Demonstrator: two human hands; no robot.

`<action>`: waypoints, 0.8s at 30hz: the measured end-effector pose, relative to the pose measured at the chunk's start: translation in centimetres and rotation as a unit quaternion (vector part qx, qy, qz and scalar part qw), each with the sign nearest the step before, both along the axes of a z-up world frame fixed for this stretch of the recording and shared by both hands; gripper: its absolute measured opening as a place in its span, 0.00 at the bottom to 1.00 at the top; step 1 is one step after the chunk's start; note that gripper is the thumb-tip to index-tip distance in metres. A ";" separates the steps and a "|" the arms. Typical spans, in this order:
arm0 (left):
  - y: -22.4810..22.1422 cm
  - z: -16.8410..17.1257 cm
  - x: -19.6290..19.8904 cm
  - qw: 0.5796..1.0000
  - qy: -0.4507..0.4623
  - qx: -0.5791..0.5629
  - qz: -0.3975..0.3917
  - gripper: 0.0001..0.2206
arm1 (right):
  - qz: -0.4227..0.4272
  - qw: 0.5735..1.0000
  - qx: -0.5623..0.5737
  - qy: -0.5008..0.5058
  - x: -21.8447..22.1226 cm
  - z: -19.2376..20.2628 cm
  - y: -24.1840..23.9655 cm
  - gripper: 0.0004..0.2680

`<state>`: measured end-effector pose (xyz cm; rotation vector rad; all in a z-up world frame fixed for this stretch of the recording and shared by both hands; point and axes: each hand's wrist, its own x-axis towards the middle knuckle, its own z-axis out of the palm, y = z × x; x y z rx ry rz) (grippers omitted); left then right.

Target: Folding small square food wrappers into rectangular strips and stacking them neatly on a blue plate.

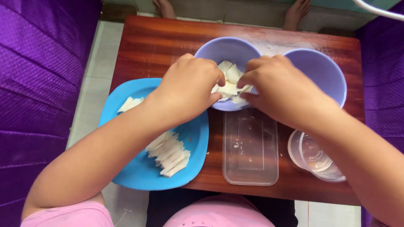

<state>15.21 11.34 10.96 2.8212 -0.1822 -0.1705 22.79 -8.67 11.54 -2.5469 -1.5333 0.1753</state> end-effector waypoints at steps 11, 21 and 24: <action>-0.6 -9.5 6.6 0.984 -0.120 0.105 -0.080 0.06 | -0.009 0.988 -0.138 -0.064 3.5 -6.6 2.9 0.06; -0.1 -2.0 3.0 0.999 -0.008 0.014 -0.049 0.05 | -0.087 0.986 -0.044 0.132 1.6 -0.7 2.5 0.04; -0.2 1.3 2.8 0.994 0.107 0.006 -0.003 0.13 | -0.046 0.987 0.052 0.147 1.7 -0.4 1.1 0.06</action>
